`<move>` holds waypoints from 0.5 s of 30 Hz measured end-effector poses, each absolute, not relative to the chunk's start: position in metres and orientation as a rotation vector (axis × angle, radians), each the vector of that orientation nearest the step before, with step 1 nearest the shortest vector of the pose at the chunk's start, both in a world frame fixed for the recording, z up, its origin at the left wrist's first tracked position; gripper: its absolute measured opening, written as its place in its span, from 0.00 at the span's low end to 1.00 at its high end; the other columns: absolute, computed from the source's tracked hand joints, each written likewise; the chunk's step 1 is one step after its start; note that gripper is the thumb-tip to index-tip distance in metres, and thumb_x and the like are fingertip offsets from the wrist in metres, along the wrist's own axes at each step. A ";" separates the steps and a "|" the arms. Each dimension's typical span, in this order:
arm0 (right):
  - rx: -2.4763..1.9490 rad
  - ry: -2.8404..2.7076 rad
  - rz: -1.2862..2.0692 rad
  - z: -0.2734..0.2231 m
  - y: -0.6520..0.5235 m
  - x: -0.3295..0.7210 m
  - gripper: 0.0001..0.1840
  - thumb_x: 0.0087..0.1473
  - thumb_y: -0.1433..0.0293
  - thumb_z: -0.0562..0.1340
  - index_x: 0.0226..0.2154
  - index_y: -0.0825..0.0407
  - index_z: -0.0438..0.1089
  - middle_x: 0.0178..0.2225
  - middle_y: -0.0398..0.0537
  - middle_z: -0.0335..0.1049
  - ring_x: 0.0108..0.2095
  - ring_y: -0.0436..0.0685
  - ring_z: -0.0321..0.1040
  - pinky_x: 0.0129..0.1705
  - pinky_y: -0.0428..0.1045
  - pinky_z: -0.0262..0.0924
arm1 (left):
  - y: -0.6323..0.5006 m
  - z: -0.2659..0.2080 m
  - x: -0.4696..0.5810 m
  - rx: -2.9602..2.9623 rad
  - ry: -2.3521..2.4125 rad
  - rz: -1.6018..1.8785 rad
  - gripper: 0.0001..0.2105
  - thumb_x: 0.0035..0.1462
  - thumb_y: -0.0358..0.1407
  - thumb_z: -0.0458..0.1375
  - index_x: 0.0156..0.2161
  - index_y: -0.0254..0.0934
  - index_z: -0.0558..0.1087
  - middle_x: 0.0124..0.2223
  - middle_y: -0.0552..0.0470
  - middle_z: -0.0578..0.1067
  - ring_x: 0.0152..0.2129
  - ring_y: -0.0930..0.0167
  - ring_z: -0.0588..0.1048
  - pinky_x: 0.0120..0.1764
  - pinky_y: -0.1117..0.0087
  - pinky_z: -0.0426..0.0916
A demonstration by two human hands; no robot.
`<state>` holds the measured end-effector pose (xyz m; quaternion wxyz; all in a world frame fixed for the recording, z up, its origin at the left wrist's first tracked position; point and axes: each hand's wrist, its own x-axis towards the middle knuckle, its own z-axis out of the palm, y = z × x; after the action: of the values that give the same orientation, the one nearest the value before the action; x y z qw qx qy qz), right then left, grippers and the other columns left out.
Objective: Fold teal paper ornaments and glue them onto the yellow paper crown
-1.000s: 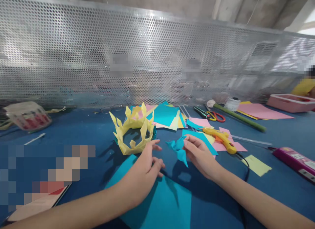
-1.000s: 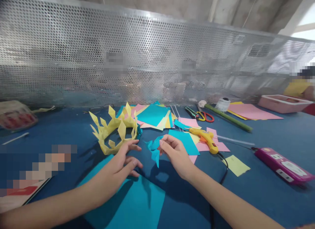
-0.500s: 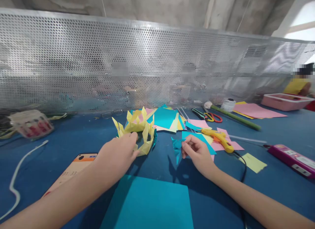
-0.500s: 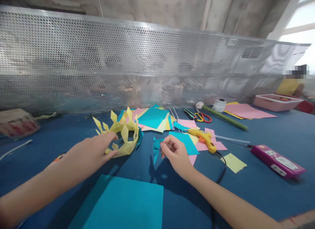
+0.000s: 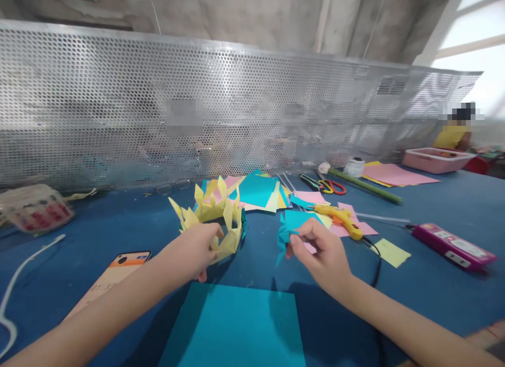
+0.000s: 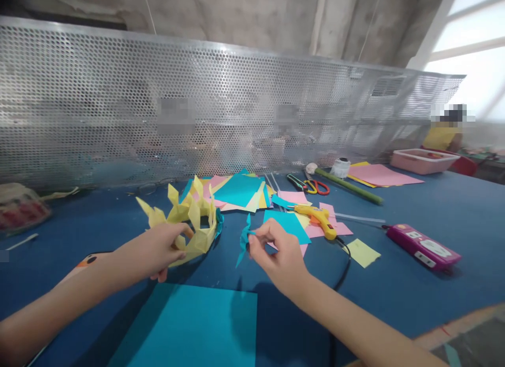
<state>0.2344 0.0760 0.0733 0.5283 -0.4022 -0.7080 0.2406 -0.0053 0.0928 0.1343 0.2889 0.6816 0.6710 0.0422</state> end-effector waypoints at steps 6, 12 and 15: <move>-1.132 -1.622 0.552 0.072 0.018 0.217 0.13 0.61 0.64 0.56 0.25 0.47 0.59 0.18 0.40 0.67 0.20 0.52 0.65 0.23 0.45 0.58 | 0.059 0.109 0.016 1.923 1.745 0.237 0.17 0.61 0.38 0.59 0.54 0.38 0.68 0.52 0.45 0.72 0.44 0.62 0.75 0.44 0.56 0.72; -1.375 -1.714 0.752 0.051 0.012 0.204 0.13 0.65 0.60 0.50 0.30 0.47 0.57 0.24 0.43 0.72 0.25 0.53 0.68 0.25 0.45 0.56 | 0.041 0.086 0.015 2.007 1.576 0.432 0.21 0.47 0.28 0.57 0.49 0.35 0.72 0.30 0.39 0.77 0.36 0.48 0.77 0.38 0.55 0.67; -1.418 -1.770 0.731 0.055 0.018 0.201 0.13 0.65 0.60 0.48 0.30 0.47 0.56 0.25 0.44 0.71 0.25 0.53 0.66 0.25 0.46 0.54 | 0.043 0.080 0.012 1.932 1.458 0.570 0.24 0.48 0.32 0.57 0.53 0.37 0.69 0.22 0.47 0.75 0.27 0.53 0.78 0.30 0.62 0.68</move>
<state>0.2011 0.0180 0.0550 0.3705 -0.5527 -0.6900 0.2850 0.0118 0.0432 0.0802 0.3218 0.7357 0.5551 0.2171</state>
